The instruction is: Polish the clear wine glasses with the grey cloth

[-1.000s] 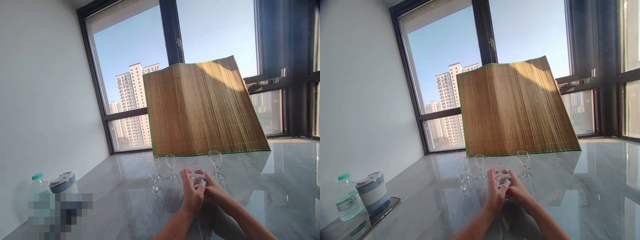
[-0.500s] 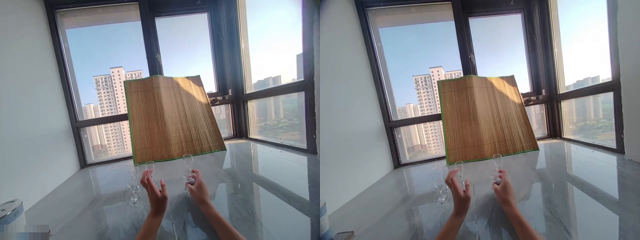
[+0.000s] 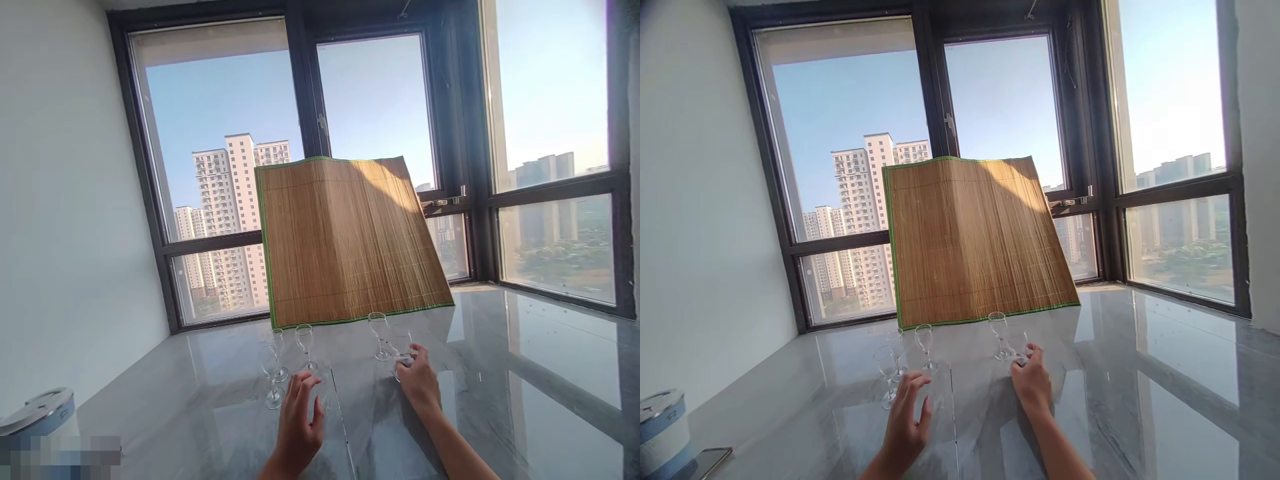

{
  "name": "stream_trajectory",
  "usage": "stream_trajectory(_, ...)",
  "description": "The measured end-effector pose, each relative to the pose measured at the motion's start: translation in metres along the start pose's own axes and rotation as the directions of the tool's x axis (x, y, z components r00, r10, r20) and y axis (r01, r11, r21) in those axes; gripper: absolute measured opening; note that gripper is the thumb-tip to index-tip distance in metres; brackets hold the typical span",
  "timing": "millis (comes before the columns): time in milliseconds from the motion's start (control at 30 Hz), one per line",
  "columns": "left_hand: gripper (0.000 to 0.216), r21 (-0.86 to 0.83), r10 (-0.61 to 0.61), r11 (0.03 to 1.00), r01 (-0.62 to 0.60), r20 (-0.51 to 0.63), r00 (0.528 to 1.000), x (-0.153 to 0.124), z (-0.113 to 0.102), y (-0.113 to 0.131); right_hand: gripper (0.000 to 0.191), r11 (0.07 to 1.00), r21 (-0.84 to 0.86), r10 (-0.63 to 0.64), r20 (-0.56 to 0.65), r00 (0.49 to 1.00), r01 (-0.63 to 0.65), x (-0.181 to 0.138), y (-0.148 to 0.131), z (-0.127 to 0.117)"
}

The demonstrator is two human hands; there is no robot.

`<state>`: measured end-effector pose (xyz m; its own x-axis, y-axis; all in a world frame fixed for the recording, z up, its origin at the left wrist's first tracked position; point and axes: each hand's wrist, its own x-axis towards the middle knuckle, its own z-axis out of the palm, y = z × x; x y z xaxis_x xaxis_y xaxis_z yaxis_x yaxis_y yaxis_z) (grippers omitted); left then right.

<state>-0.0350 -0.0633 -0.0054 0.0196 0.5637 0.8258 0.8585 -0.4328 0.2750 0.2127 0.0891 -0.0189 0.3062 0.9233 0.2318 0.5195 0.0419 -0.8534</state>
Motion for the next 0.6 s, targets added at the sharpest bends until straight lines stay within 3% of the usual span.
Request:
stream_trajectory(67,0.023,-0.004,-0.016,1.000,0.016,0.014,1.000,-0.003,-0.007,-0.006,0.059,1.000,-0.012,0.011,-0.007,1.000,-0.011,0.001,0.001,-0.002)
stream_trajectory(133,0.017,0.013,-0.106,0.994,0.108,-0.097,0.990,-0.002,-0.010,-0.009,0.061,1.000,-0.013,0.020,0.001,1.000,-0.020,0.002,0.002,-0.004)
stream_trajectory(233,0.015,0.026,-0.260,0.960,0.279,-0.295,0.919,0.000,-0.018,-0.013,0.063,0.999,0.022,0.030,0.048,0.998,-0.031,0.001,0.002,-0.006)
stream_trajectory(333,0.021,0.034,-0.346,0.927,0.373,-0.299,0.889,-0.005,-0.043,-0.028,0.064,0.998,0.028,0.048,0.061,0.997,-0.049,-0.001,0.002,-0.007)
stream_trajectory(400,0.023,0.124,-0.401,0.892,0.435,-0.227,0.888,-0.013,-0.072,-0.045,0.063,0.999,0.018,0.043,0.049,0.998,-0.044,-0.001,0.002,-0.007)
stream_trajectory(467,0.027,0.362,-0.475,0.795,0.487,-0.129,0.870,-0.022,-0.111,-0.068,0.063,0.999,0.014,0.031,0.042,0.999,-0.031,-0.002,0.002,-0.007)
stream_trajectory(533,0.035,0.609,-0.512,0.669,0.426,-0.038,0.858,-0.030,-0.154,-0.092,0.063,0.999,0.012,0.030,0.039,0.999,-0.030,-0.002,0.003,-0.007)
stream_trajectory(600,0.042,0.749,-0.563,0.544,0.378,-0.008,0.826,-0.038,-0.196,-0.116,0.062,0.999,0.012,0.034,0.041,0.999,-0.034,-0.001,0.003,-0.006)
